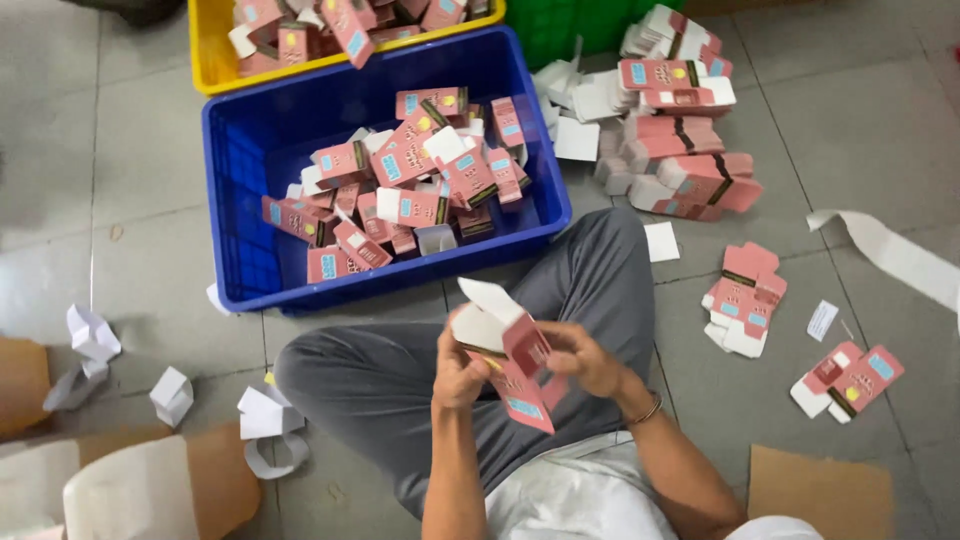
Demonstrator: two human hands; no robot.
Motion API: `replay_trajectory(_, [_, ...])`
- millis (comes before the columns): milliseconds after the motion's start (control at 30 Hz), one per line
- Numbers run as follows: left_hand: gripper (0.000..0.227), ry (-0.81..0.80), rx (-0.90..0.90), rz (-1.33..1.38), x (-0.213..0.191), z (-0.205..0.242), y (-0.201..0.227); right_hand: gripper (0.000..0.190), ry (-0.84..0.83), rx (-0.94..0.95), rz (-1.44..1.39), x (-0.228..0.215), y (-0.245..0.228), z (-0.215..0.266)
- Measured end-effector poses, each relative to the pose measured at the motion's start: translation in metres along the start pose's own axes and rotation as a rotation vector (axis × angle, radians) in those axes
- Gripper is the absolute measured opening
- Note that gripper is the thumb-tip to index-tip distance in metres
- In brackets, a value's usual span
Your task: Folding flat cardboard templates into small pink product boxes while sitting on the floor.
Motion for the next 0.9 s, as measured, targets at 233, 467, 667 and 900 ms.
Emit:
replay_trajectory(233, [0.083,0.137,0.009,-0.137,0.025,-0.024,0.029,0.077,0.325,-0.282,0.610,0.013,-0.064,-0.013])
replay_trajectory(467, [0.085,0.126,0.096,-0.229,0.032,-0.030,0.032,0.075,0.245,-0.342,0.649,0.021,-0.074,-0.023])
replay_trajectory(667, [0.077,0.087,0.106,-0.221,0.047,-0.031,0.042,0.075,0.131,-0.258,0.516,0.011,-0.074,-0.017])
replay_trajectory(900, [0.060,0.001,0.083,-0.417,0.064,-0.050,0.071,0.074,0.079,-0.219,0.523,0.006,-0.073,-0.015])
Point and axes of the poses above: each hand's wrist, its own z-axis away from the middle knuckle, its own x-axis out of the palm, y = z × x, the point moved 2 cm from there along -z, towards the middle knuckle, and after that the axes turned 8 degrees about -y, right-handed, at the moved point
